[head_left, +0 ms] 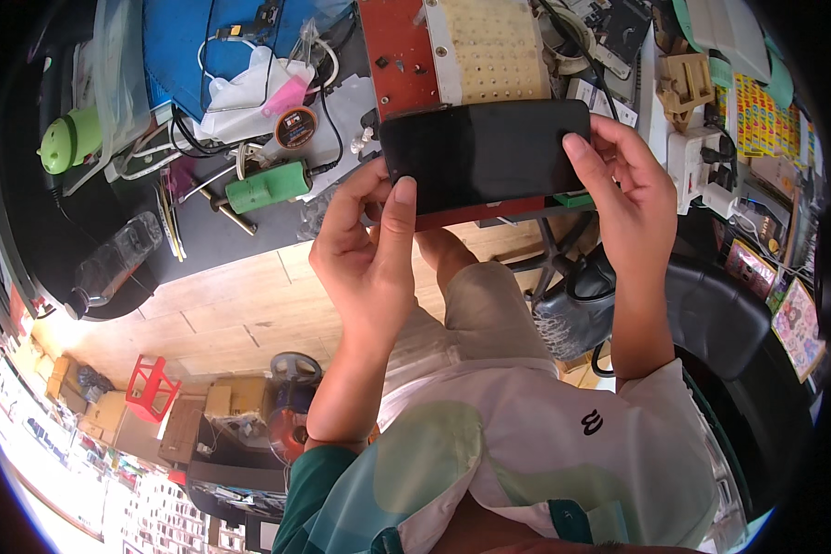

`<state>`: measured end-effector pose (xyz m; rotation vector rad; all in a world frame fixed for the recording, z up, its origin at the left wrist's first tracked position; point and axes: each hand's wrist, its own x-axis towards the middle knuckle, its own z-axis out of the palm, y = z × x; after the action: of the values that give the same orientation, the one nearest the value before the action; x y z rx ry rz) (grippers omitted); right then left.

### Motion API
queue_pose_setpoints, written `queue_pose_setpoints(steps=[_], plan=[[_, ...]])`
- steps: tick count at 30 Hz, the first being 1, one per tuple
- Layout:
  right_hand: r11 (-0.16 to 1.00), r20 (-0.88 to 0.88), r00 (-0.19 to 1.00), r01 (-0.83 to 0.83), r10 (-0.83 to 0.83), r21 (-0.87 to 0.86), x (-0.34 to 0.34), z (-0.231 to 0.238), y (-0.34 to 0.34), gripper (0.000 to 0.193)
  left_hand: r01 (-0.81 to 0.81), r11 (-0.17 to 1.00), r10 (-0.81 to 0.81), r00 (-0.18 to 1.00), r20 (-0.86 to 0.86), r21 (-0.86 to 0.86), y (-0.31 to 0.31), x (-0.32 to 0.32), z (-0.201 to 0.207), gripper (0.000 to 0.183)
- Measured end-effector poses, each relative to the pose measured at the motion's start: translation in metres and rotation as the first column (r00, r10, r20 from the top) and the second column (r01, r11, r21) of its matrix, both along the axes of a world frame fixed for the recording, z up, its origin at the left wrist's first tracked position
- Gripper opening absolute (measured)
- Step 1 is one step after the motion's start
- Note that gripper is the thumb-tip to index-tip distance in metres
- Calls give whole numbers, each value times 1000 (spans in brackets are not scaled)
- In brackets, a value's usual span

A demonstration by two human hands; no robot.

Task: The person handles a small electronic device, peels a protective film from its screen, and manipulates a small circuit board with wires. They also retrieve a plastic bottle and a small packet from a drawer, then return to the workbench to continue handling the components.

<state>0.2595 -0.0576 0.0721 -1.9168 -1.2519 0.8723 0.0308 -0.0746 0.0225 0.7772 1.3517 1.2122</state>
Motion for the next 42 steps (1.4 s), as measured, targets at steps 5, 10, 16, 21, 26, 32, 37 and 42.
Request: queue_pose_setpoints(steps=[5, 10, 16, 21, 26, 32, 37, 42], plan=[[999, -86, 996, 34, -36, -27, 1, -8, -1, 38, 11, 997, -7, 999, 52, -83, 3, 0, 12, 34], [992, -104, 992, 63, -74, -111, 1, -1, 2, 36, 19, 998, -15, 998, 68, -59, 7, -1, 9, 39], [991, -75, 992, 96, -103, -98, 1, 3, 0, 33, -52, 999, 52, 995, 81, -3, -3, -8, 4, 39], [981, -69, 987, 151, -143, 124, 15, 11, -12, 34, -422, 855, 518, 730, -447, 301, -11, -86, -34, 43], [943, -30, 999, -30, 42, 332, 10, 20, -31, 33, -520, 693, 651, 154, -743, 499, 19, -166, -23, 83], [843, 123, 930, -367, 348, 394, -11, 21, -42, 41, -633, 583, 801, 346, -488, 509, 52, -196, -36, 94], [839, 147, 900, -435, 410, 326, -31, 24, -48, 53, -589, 593, 803, 384, -456, 549, 56, -227, -45, 65], [735, 145, 822, -561, 552, 382, -66, 31, -50, 66, -557, 622, 770, 306, -560, 550, 25, -221, -2, 48]])
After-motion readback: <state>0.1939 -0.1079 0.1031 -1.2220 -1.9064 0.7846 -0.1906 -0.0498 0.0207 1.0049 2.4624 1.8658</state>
